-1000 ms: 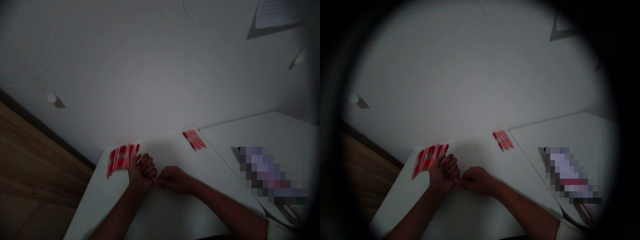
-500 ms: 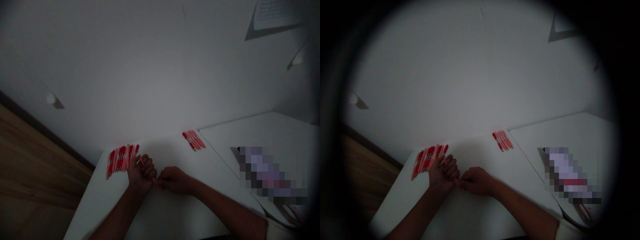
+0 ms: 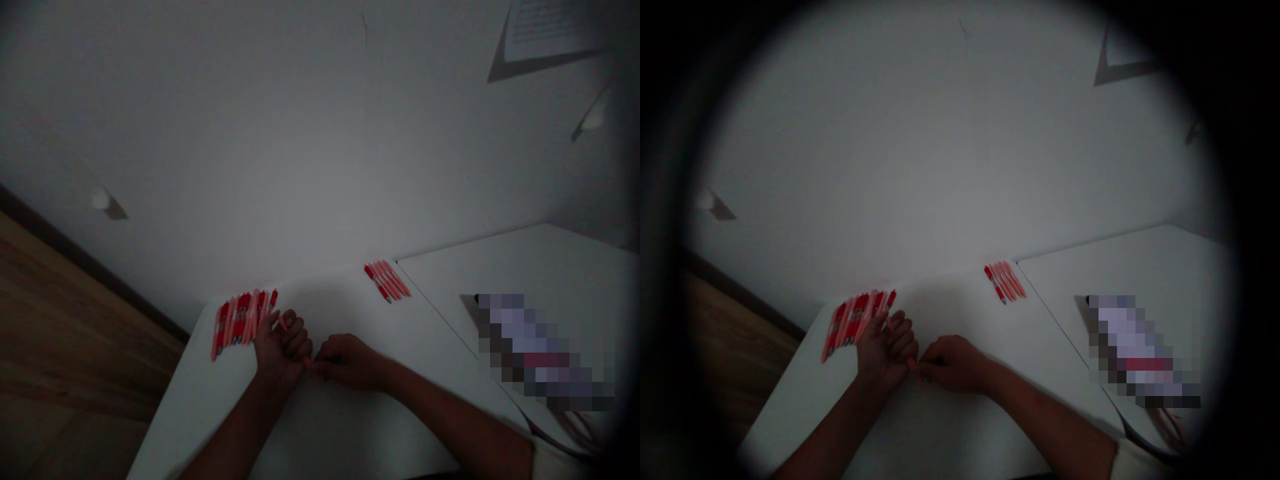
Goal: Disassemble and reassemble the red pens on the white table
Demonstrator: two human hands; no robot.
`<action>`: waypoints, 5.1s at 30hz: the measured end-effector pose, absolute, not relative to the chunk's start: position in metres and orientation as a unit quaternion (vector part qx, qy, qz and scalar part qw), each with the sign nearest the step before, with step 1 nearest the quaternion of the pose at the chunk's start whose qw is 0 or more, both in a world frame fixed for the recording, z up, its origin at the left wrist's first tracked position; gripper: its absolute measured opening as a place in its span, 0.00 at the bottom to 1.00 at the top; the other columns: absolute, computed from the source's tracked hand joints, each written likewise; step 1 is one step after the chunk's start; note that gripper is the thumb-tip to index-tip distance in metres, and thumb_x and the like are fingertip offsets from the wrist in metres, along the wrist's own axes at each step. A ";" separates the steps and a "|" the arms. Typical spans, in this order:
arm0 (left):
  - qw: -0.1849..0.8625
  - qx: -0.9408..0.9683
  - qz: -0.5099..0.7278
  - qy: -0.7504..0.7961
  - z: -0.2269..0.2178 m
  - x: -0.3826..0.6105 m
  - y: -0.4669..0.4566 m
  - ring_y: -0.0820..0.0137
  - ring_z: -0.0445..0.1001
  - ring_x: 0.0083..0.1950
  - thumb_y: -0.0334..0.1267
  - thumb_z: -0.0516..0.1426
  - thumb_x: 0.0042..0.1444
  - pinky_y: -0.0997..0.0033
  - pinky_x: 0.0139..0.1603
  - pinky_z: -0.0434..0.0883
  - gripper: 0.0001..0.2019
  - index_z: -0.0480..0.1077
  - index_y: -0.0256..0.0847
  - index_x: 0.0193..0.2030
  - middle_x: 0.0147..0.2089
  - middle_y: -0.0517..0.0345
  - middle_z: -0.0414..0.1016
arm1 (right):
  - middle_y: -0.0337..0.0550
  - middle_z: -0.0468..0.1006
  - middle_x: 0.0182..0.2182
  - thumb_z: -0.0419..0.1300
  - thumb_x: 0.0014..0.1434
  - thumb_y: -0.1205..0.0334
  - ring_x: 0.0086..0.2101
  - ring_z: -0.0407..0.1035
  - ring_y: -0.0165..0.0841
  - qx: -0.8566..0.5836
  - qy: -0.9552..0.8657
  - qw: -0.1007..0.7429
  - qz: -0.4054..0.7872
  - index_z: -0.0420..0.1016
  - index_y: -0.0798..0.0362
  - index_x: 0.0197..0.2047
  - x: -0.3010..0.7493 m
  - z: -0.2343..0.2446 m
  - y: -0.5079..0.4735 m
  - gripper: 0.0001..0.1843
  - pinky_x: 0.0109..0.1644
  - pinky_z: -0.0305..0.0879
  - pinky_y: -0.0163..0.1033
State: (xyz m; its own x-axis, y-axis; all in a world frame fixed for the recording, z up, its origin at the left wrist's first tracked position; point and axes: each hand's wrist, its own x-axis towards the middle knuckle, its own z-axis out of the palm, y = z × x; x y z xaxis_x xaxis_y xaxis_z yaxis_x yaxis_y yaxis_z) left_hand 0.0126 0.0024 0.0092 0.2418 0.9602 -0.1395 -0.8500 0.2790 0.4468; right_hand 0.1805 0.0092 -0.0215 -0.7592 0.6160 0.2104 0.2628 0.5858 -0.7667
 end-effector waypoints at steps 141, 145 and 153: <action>-0.114 0.799 0.224 0.545 -0.008 -0.005 0.012 0.62 0.72 0.46 0.31 0.51 0.61 0.57 0.50 0.61 0.15 0.72 0.47 0.52 0.46 0.50 0.76 | 0.50 0.71 0.45 0.55 0.62 0.55 0.30 0.67 0.29 -0.399 -0.757 0.486 0.178 0.65 0.52 0.55 0.190 -0.029 0.039 0.19 0.36 0.67 0.37; -0.097 0.828 0.247 0.494 -0.008 0.002 0.008 0.63 0.73 0.46 0.33 0.51 0.62 0.56 0.53 0.59 0.14 0.72 0.48 0.51 0.46 0.51 0.77 | 0.43 0.75 0.34 0.53 0.64 0.56 0.30 0.69 0.30 -0.362 -0.777 0.451 0.247 0.71 0.51 0.50 0.192 -0.030 0.044 0.14 0.37 0.66 0.35; -0.065 0.803 0.278 0.523 -0.004 0.004 0.009 0.61 0.73 0.47 0.39 0.52 0.61 0.57 0.52 0.63 0.13 0.73 0.45 0.49 0.45 0.50 0.77 | 0.41 0.78 0.32 0.56 0.62 0.60 0.33 0.71 0.30 -0.363 -0.751 0.477 0.278 0.76 0.52 0.37 0.194 -0.029 0.050 0.09 0.39 0.65 0.35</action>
State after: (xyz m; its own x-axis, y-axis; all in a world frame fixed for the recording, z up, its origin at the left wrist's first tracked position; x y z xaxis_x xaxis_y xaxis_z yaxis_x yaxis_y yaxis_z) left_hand 0.0037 0.0087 -0.0042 0.2985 0.8045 0.5135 0.8762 -0.4443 0.1866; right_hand 0.1936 0.0498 -0.0290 -0.2812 0.8098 0.5149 0.2789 0.5823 -0.7636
